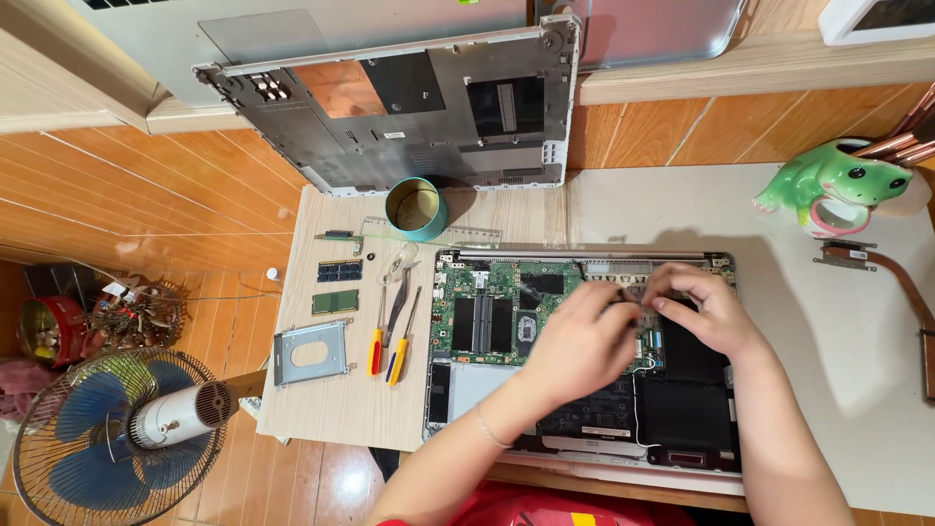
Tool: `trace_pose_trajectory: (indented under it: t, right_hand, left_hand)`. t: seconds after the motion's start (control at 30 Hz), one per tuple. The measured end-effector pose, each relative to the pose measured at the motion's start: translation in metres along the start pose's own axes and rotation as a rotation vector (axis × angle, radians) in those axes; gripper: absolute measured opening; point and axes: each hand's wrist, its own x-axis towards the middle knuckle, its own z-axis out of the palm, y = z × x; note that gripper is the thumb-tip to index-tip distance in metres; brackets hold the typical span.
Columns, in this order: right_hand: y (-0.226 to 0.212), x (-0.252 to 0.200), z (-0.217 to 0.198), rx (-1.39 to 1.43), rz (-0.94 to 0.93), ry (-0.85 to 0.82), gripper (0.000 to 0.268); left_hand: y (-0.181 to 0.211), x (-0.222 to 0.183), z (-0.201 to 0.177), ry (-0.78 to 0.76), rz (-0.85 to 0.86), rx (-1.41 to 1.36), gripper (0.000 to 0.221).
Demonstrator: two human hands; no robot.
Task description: The recorder is disassembling and working on the internal components of a laptop, including removing the heat sink and fan.
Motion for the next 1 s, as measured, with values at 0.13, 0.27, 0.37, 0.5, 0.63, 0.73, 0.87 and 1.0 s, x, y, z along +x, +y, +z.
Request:
trace_pose_trajectory:
  t: [0.13, 0.27, 0.37, 0.5, 0.63, 0.73, 0.87, 1.0]
  right_hand:
    - [-0.005, 0.003, 0.005, 0.002, 0.048, 0.017, 0.008]
    - [-0.011, 0.006, 0.013, -0.069, 0.055, 0.029, 0.008]
    - [-0.017, 0.01, 0.02, -0.16, 0.087, 0.01, 0.009]
    - [-0.023, 0.012, 0.026, -0.192, 0.106, -0.001, 0.011]
    - [-0.023, 0.012, 0.027, -0.217, 0.118, -0.003, 0.012]
    - [-0.023, 0.01, 0.026, -0.222, 0.14, 0.012, 0.011]
    - [-0.045, 0.0, 0.016, -0.264, -0.037, 0.202, 0.009]
    - [-0.086, -0.037, 0.008, -0.083, 0.012, 0.486, 0.019]
  left_hand:
    - [-0.022, -0.007, -0.042, -0.036, 0.042, -0.036, 0.021]
    - [-0.06, -0.022, -0.066, -0.143, -0.178, -0.409, 0.018]
    - [-0.088, -0.031, -0.071, -0.206, -0.391, -0.673, 0.015]
    - [-0.135, -0.057, -0.057, -0.2, -0.624, -0.813, 0.02]
    - [-0.13, -0.052, -0.066, -0.189, -0.741, -0.859, 0.027]
    - [-0.106, -0.036, -0.076, -0.209, -0.801, -0.466, 0.024]
    - [-0.09, -0.039, -0.087, -0.102, -0.525, -0.017, 0.022]
    - [-0.072, -0.064, -0.112, 0.076, -0.476, 0.214, 0.029]
